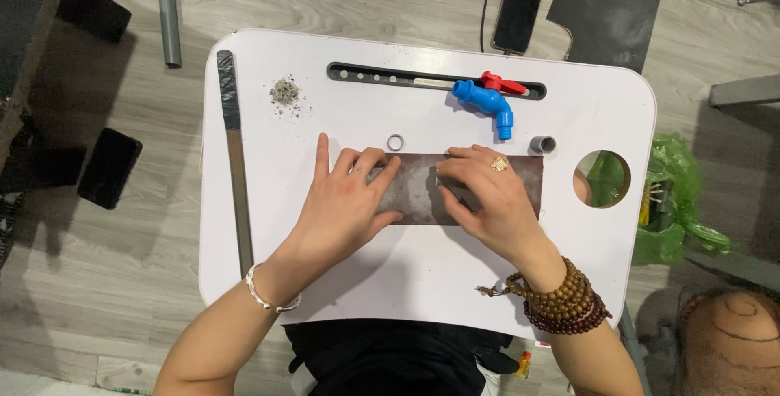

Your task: Sanding a small metal ring on a piece of sandpaper and using a metal rod to clear debris or adjust the ring.

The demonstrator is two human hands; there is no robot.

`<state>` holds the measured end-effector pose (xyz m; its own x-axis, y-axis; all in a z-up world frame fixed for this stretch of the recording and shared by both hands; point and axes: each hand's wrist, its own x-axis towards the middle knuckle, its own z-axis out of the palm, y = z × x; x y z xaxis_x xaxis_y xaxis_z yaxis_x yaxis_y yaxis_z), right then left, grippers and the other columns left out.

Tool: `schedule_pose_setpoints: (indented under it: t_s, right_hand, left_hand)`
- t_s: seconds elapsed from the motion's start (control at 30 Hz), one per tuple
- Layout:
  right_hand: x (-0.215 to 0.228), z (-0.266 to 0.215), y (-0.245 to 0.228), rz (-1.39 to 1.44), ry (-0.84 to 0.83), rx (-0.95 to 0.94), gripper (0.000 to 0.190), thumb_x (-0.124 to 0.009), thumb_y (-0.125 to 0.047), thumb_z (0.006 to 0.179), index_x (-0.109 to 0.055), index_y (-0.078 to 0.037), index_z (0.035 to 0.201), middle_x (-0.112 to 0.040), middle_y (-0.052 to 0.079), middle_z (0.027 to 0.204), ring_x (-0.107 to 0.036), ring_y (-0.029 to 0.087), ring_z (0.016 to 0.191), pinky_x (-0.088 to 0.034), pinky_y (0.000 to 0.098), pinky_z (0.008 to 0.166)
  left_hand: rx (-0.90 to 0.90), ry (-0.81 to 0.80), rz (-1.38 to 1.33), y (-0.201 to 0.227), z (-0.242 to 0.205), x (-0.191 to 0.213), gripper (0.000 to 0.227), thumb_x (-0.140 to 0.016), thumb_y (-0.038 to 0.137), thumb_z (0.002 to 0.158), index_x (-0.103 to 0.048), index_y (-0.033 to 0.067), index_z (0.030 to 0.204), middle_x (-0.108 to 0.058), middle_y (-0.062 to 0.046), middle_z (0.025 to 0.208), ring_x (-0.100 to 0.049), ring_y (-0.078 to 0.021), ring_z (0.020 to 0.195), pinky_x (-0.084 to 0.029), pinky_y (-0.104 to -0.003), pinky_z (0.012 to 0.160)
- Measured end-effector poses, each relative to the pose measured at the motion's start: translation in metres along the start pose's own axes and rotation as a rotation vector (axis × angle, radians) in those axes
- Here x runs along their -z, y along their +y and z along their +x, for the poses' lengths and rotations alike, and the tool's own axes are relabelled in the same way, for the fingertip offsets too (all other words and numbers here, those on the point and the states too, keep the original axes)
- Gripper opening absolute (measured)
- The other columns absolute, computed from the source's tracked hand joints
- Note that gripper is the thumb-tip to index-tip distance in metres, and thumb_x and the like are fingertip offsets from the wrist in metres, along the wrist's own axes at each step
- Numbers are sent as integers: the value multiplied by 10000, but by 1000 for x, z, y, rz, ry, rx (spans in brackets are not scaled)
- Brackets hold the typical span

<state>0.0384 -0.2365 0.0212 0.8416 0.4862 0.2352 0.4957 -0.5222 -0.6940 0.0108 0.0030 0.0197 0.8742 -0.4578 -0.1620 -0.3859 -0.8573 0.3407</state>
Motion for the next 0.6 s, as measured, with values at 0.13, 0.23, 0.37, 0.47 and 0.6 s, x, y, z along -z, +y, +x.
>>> schedule_pose_setpoints:
  t_s: [0.13,0.23,0.37,0.47,0.6]
  right_hand:
    - [-7,-3,2,-67,-34,71,278,-749,-47,927,-766,-89,1201,-774,94,1092,-700,348,1213,-459,517,1139]
    - [-12,-4,5,-65,-36,74,237,-759,-51,915,-780,-94,1148,-773,82,1086,-694,334,1229,-431,513,1164]
    - [-16,-5,9,-185,-39,122,241,-791,-46,888,-767,-111,1119,-784,47,1136,-692,310,1259,-445,496,1158]
    - [-14,-5,9,-279,-39,164,261,-793,-54,895,-759,-122,1145,-777,41,1190,-673,307,1293,-446,487,1156]
    - [-9,-6,12,-293,-29,158,310,-834,-144,887,-773,-119,1190,-770,65,1177,-670,329,1265,-449,506,1156]
  left_hand:
    - [10,11,-4,-1,-1,-4,721,-858,449,809,-664,56,1381,-572,-115,1241,-582,-319,1103,-183,-845,1139]
    - [7,16,-7,-2,0,-5,720,-860,439,809,-661,52,1382,-573,-118,1246,-581,-322,1100,-184,-849,1135]
    - [13,-11,-27,-2,1,-3,717,-862,407,814,-654,39,1393,-572,-129,1255,-579,-335,1110,-168,-857,1131]
    - [12,-12,-28,-1,0,-3,718,-870,392,808,-656,30,1391,-574,-134,1259,-579,-338,1114,-176,-855,1129]
    - [9,-12,-26,-1,0,-2,712,-864,398,813,-661,28,1387,-584,-139,1265,-583,-335,1116,-185,-852,1129]
